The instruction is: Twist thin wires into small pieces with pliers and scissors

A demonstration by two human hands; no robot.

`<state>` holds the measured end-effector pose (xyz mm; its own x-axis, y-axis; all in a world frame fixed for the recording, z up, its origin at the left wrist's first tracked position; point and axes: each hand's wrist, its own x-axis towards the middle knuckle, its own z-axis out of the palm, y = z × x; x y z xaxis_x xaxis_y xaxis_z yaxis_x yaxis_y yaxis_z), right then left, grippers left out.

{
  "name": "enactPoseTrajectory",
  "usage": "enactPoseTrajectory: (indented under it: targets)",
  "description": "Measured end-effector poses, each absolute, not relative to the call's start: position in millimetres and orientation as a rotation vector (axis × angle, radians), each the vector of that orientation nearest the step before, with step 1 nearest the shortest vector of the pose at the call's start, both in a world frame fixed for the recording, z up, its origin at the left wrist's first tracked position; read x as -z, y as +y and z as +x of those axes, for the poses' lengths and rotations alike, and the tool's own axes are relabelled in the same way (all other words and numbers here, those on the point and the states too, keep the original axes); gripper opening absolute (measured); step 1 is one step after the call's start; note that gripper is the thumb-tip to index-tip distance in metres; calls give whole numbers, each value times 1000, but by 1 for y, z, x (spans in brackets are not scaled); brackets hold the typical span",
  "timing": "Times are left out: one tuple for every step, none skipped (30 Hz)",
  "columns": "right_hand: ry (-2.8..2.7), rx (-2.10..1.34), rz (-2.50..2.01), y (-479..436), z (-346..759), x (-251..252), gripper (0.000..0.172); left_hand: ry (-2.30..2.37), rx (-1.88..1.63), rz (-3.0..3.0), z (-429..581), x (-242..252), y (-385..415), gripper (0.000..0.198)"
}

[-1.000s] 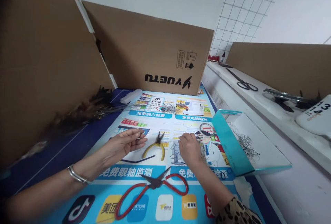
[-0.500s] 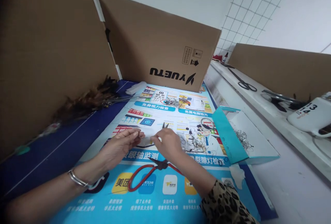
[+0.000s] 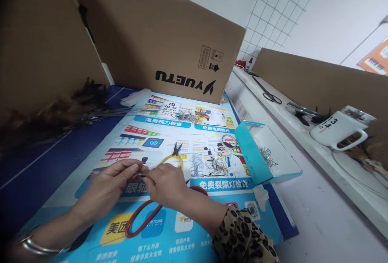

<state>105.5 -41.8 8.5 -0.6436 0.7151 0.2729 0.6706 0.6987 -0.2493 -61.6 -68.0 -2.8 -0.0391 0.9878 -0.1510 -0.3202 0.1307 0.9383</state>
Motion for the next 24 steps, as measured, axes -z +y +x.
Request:
enactPoseTrajectory:
  targets:
    - [-2556, -185, -1065, -43, 106, -9, 30, 1107, -1312, 882, -63, 3, -68, 23]
    - [-2552, -201, -1049, -44, 107, -9, 30, 1138, -1342, 933, -65, 2, -68, 22]
    - [-2546, -220, -1039, -44, 107, -10, 30, 1172, -1365, 989, -67, 2, -68, 21]
    - [-2538, -244, -1039, -43, 107, -11, 30, 1206, -1377, 1052, -70, 1, -69, 20]
    - [-2533, -274, -1042, -42, 108, -12, 29, 1239, -1383, 1116, -73, 0, -69, 19]
    - [-2530, -310, -1050, -40, 109, -12, 28, 1272, -1380, 1185, -76, -1, -69, 19]
    - [-2529, -351, -1055, -37, 110, -13, 27, 1307, -1371, 1259, -80, -2, -69, 19]
    - [-2531, -394, -1054, -34, 111, -14, 26, 1338, -1361, 1342, -84, -3, -69, 19]
    - [-2536, -438, -1045, -29, 113, -15, 25, 1358, -1356, 1431, -88, -4, -68, 19]
    - [-2545, -481, -1024, -24, 115, -16, 24, 1364, -1361, 1524, -92, -4, -67, 19]
    - [-2553, -522, -994, -19, 118, -17, 23, 1356, -1364, 1612, -96, -4, -66, 19]
    - [-2560, -560, -960, -14, 122, -19, 22, 1339, -1368, 1688, -99, -4, -65, 19]
    - [-2564, -598, -923, -9, 125, -21, 22, 1319, -1375, 1742, -101, -4, -63, 20]
    - [-2564, -633, -890, -5, 128, -24, 21, 1305, -1377, 1775, -103, -5, -62, 20]
    - [-2563, -661, -864, -1, 130, -27, 22, 1303, -1378, 1787, -105, -6, -61, 20]
    - [-2563, -684, -841, 1, 132, -30, 23, 1314, -1376, 1782, -105, -7, -60, 19]
    - [-2565, -700, -825, 2, 133, -33, 25, 1335, -1372, 1761, -105, -9, -60, 18]
    - [-2569, -711, -810, 2, 133, -36, 26, 1359, -1370, 1730, -105, -11, -60, 16]
    - [-2574, -721, -797, 2, 133, -38, 26, 1381, -1370, 1688, -105, -13, -61, 15]
    - [-2574, -731, -788, 1, 132, -40, 26, 1396, -1371, 1646, -104, -15, -61, 15]
    - [-2569, -742, -786, 0, 130, -41, 26, 1405, -1373, 1610, -103, -17, -61, 15]
    - [-2557, -757, -794, -1, 129, -41, 24, 1413, -1379, 1582, -103, -19, -62, 15]
    - [-2538, -780, -815, -1, 128, -41, 23, 1420, -1389, 1565, -103, -20, -62, 15]
    - [-2512, -817, -847, -1, 128, -40, 23, 1431, -1395, 1556, -103, -19, -62, 14]
